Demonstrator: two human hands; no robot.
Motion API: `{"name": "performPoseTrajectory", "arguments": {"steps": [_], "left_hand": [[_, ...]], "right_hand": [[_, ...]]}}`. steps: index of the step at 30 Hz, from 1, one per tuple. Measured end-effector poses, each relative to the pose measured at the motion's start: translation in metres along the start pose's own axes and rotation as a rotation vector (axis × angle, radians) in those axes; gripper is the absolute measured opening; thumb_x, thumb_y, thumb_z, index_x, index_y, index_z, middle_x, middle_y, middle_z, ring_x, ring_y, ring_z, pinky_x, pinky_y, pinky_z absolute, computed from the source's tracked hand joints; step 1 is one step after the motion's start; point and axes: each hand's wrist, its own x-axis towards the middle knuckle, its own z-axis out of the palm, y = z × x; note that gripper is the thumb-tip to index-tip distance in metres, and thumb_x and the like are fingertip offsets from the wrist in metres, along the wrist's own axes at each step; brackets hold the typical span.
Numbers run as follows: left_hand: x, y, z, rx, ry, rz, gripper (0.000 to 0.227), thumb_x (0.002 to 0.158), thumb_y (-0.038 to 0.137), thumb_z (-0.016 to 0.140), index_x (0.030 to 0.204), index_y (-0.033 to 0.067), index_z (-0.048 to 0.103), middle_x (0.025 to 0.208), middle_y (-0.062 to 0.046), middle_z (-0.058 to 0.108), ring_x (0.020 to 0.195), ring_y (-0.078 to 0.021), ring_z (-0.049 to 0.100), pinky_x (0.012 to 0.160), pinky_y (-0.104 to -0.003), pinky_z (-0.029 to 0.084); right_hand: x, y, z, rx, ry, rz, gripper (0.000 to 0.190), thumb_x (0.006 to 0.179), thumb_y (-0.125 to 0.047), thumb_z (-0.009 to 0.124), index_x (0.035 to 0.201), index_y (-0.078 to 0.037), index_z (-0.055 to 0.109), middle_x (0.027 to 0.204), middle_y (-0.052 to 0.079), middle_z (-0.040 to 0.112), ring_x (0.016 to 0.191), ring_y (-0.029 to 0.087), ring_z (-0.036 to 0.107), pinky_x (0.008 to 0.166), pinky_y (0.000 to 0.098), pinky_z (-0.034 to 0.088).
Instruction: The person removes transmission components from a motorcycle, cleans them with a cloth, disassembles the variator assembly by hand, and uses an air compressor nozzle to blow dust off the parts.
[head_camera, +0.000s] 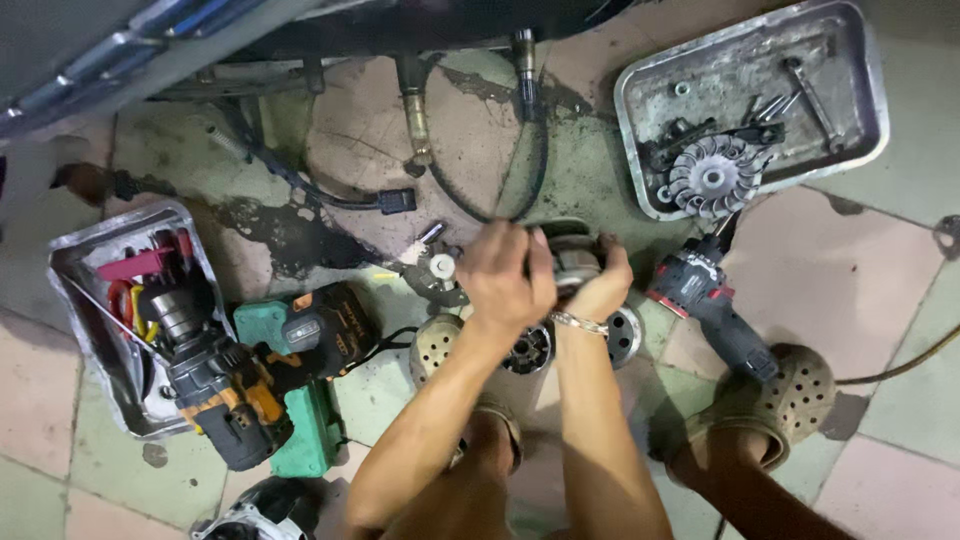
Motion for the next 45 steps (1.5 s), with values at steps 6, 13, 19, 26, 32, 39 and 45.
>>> {"name": "performPoseTrajectory", "arguments": {"steps": [6,13,19,26,32,39,45], "left_hand": [[-0.026,0.017,-0.014,0.1,-0.017,0.231,0.021,0.098,0.021,0.061,0.105,0.0036,0.069,0.098,-0.02,0.064,0.084,-0.0374,0.063,0.073,-0.046,0.05],[-0.055,-0.034,0.047,-0.478,-0.227,-0.821,0.037,0.098,0.032,0.062,0.114,-0.0004,0.071,0.105,-0.015,0.074,0.095,-0.0237,0.068,0.087,-0.034,0.051],[-0.067,-0.045,0.057,-0.509,-0.301,-0.97,0.037,0.092,0.03,0.065,0.115,0.0015,0.072,0.104,-0.014,0.077,0.094,-0.0222,0.07,0.085,-0.033,0.052],[-0.072,-0.057,0.03,-0.434,-0.408,-0.79,0.035,0.089,0.027,0.066,0.113,0.0024,0.07,0.098,-0.011,0.077,0.089,-0.0212,0.074,0.082,-0.034,0.059],[-0.096,-0.057,-0.017,-0.405,-0.38,-0.76,0.028,0.095,0.025,0.067,0.111,0.0026,0.072,0.098,-0.012,0.078,0.091,-0.0227,0.074,0.086,-0.033,0.057],[-0.143,-0.04,-0.058,-0.122,-0.405,-0.378,0.027,0.09,0.022,0.073,0.108,0.0019,0.069,0.102,-0.018,0.07,0.095,-0.0312,0.07,0.084,-0.037,0.054],[-0.157,-0.04,-0.071,-0.222,-0.272,-0.319,0.023,0.094,0.018,0.072,0.11,0.0015,0.071,0.104,-0.016,0.073,0.095,-0.0274,0.071,0.084,-0.035,0.054]], "right_hand": [[0.028,-0.032,-0.016,-0.17,-0.037,-0.063,0.029,0.102,-0.03,0.062,0.093,-0.004,0.069,0.091,0.01,0.067,0.083,0.026,0.065,0.077,0.0391,0.054],[0.005,-0.097,0.083,-1.802,-0.1,-0.51,0.061,0.092,-0.061,0.06,0.092,-0.003,0.077,0.089,0.025,0.072,0.089,0.043,0.072,0.085,0.0514,0.055],[0.017,-0.076,0.083,-1.869,-0.136,-0.487,0.063,0.091,-0.062,0.061,0.112,-0.003,0.072,0.113,0.03,0.068,0.109,0.048,0.063,0.092,0.0551,0.05],[-0.003,-0.066,0.052,-1.76,-0.302,-0.918,0.057,0.095,-0.048,0.069,0.122,0.002,0.067,0.13,0.039,0.056,0.124,0.057,0.047,0.107,0.0574,0.037],[-0.046,-0.06,0.005,-1.595,-0.368,-0.966,0.061,0.089,-0.039,0.078,0.133,-0.001,0.061,0.142,0.033,0.051,0.133,0.052,0.046,0.112,0.0581,0.037],[-0.085,-0.053,-0.058,-1.719,-0.208,-0.69,0.106,0.074,-0.039,0.084,0.156,-0.003,0.027,0.163,0.026,0.025,0.152,0.043,0.02,0.117,0.0616,0.022],[-0.101,-0.038,-0.062,-1.69,-0.277,-0.643,0.109,0.076,-0.04,0.083,0.159,-0.003,0.023,0.165,0.027,0.021,0.152,0.042,0.019,0.121,0.0548,0.02]]}}
